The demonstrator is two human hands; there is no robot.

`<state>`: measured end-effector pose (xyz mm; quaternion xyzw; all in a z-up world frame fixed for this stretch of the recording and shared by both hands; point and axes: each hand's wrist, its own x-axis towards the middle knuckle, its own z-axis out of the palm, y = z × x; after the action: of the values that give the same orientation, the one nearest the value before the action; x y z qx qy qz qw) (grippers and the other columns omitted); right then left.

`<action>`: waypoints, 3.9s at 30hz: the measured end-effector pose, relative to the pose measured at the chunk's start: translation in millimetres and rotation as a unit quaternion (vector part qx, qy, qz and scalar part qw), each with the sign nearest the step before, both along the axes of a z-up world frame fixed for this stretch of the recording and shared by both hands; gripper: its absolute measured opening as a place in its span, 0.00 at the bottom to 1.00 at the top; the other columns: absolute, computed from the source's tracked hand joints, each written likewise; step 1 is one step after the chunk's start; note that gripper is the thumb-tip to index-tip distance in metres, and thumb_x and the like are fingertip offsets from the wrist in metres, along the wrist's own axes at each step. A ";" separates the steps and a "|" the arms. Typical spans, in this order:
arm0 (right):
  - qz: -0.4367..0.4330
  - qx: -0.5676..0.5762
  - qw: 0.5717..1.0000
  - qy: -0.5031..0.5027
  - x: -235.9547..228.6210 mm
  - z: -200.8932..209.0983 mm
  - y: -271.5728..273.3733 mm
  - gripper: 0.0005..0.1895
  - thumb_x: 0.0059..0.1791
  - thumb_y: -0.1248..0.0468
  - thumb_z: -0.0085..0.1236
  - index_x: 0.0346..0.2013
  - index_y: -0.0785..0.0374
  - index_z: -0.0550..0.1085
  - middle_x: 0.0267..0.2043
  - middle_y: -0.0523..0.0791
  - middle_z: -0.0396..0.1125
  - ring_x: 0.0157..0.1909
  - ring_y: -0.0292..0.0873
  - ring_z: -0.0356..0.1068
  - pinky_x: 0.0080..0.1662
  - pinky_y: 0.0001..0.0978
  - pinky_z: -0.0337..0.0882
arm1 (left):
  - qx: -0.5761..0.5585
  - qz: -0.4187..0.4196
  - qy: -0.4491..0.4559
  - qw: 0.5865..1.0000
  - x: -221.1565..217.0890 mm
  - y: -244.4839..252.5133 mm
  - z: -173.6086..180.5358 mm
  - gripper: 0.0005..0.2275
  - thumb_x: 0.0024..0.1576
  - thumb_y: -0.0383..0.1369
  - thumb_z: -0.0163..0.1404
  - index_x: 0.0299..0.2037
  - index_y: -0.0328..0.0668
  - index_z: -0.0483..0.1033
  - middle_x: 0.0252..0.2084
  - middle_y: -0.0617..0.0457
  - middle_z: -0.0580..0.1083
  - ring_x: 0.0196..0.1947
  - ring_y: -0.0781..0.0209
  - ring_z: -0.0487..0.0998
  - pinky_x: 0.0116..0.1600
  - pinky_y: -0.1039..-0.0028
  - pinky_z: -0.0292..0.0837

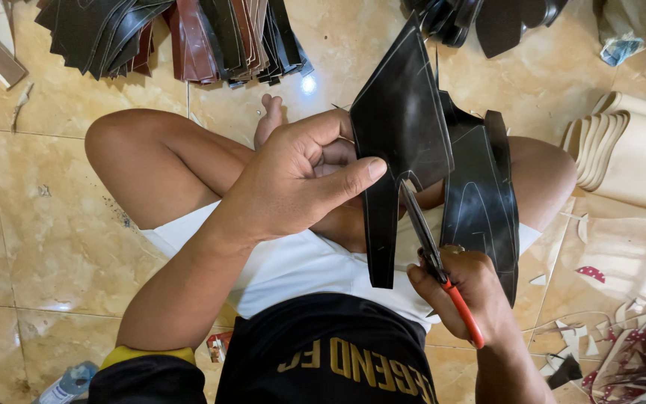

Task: The person sits on the floor and uses red-handled scissors to cut a black sheet of material along pre-drawn white lines. They carefully follow the contours to separate a specific shape from the larger sheet, handling the material with both hands.

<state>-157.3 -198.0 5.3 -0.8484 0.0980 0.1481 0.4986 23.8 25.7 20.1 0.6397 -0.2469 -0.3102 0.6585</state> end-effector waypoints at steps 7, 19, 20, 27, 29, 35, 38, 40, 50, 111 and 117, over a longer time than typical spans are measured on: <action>0.000 -0.038 0.999 0.002 -0.1 -0.8 -2.3 0.17 0.44 0.67 0.63 0.14 0.68 0.69 0.12 0.46 0.61 0.13 0.41 0.59 0.22 0.38 0.56 | 0.051 -0.004 0.011 0.999 1.7 -0.4 2.2 0.08 0.64 0.35 0.54 0.43 0.36 0.75 0.34 0.56 0.84 0.34 0.75 0.80 0.76 0.60 0.25; -0.013 -0.085 0.996 0.001 -9.7 -29.2 6.8 0.16 0.48 0.64 0.61 0.18 0.69 0.70 0.15 0.48 0.64 0.16 0.41 0.60 0.23 0.36 0.61 | 0.075 0.036 -0.044 0.996 -4.3 6.4 -26.4 0.08 0.64 0.34 0.56 0.42 0.36 0.78 0.31 0.59 0.81 0.33 0.74 0.79 0.70 0.66 0.43; -0.005 -0.088 0.996 0.002 -9.7 -35.8 6.9 0.15 0.48 0.63 0.61 0.20 0.69 0.71 0.15 0.48 0.64 0.16 0.41 0.61 0.24 0.36 0.62 | 0.074 0.055 -0.027 0.995 -1.4 12.5 -30.2 0.08 0.64 0.33 0.56 0.42 0.36 0.78 0.31 0.58 0.80 0.32 0.73 0.78 0.71 0.69 0.59; -0.119 -0.091 0.980 0.131 -35.0 -53.0 -3.4 0.16 0.51 0.55 0.57 0.34 0.68 0.77 0.20 0.50 0.69 0.20 0.41 0.71 0.27 0.35 0.71 | -0.273 0.432 0.089 0.855 83.8 101.0 -107.3 0.08 0.64 0.28 0.55 0.50 0.36 0.72 0.46 0.52 0.78 0.45 0.64 0.79 0.52 0.67 0.81; -0.138 -0.083 0.978 0.133 -32.6 -56.7 -7.3 0.16 0.51 0.55 0.57 0.37 0.67 0.77 0.21 0.50 0.71 0.21 0.41 0.72 0.27 0.35 0.72 | -0.327 0.484 0.051 0.810 123.2 129.3 -134.5 0.08 0.66 0.26 0.56 0.51 0.34 0.70 0.45 0.48 0.75 0.45 0.59 0.78 0.61 0.59 0.83; -0.141 -0.234 0.961 0.046 -48.7 -52.3 -24.2 0.15 0.52 0.53 0.60 0.37 0.64 0.76 0.25 0.52 0.69 0.25 0.47 0.73 0.33 0.39 0.70 | -0.122 0.573 0.386 0.713 129.5 127.6 -183.1 0.15 0.61 0.32 0.48 0.57 0.39 0.66 0.43 0.45 0.66 0.41 0.47 0.74 0.48 0.56 0.79; -0.210 -0.372 0.904 0.004 -65.9 -47.6 -43.8 0.17 0.55 0.54 0.63 0.35 0.65 0.72 0.32 0.56 0.69 0.35 0.57 0.71 0.41 0.46 0.69 | -0.083 0.378 0.143 0.911 42.0 59.1 -185.5 0.19 0.67 0.31 0.54 0.65 0.37 0.63 0.57 0.51 0.70 0.58 0.61 0.74 0.64 0.68 0.75; -0.254 -0.382 0.889 0.009 -74.1 -43.9 -58.6 0.16 0.57 0.55 0.62 0.43 0.65 0.70 0.37 0.56 0.70 0.41 0.61 0.71 0.44 0.50 0.68 | 0.024 0.156 0.109 0.981 -21.1 12.9 -172.2 0.19 0.67 0.35 0.54 0.65 0.34 0.68 0.56 0.45 0.73 0.56 0.60 0.75 0.62 0.69 0.75; -0.271 -0.367 0.885 0.096 -92.4 -57.5 -47.0 0.25 0.53 0.54 0.64 0.53 0.69 0.66 0.34 0.56 0.72 0.39 0.64 0.71 0.41 0.54 0.66 | 0.169 0.010 0.082 0.982 -116.1 -136.9 -126.9 0.23 0.59 0.36 0.62 0.57 0.27 0.69 0.50 0.37 0.75 0.49 0.52 0.76 0.55 0.70 0.74; -0.176 0.077 0.975 0.112 -6.2 -4.7 26.0 0.15 0.48 0.57 0.53 0.28 0.68 0.74 0.13 0.48 0.65 0.15 0.46 0.66 0.24 0.40 0.67 | -0.141 0.034 0.025 0.989 -41.7 -59.2 -20.0 0.21 0.65 0.15 0.56 0.66 0.32 0.65 0.67 0.48 0.60 0.52 0.68 0.80 0.55 0.82 0.83; -0.143 0.018 0.982 0.118 -11.1 -11.2 28.4 0.19 0.50 0.58 0.54 0.20 0.70 0.72 0.14 0.52 0.67 0.16 0.48 0.67 0.26 0.41 0.66 | -0.106 0.037 0.155 0.981 -16.5 -55.5 -4.7 0.27 0.58 0.18 0.57 0.68 0.30 0.62 0.62 0.40 0.67 0.46 0.67 0.79 0.51 0.84 0.78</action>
<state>-168.5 -169.6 -5.9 -0.7930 0.2740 0.1756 0.5151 7.3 -29.8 15.4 0.5193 -0.1491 -0.3532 0.7637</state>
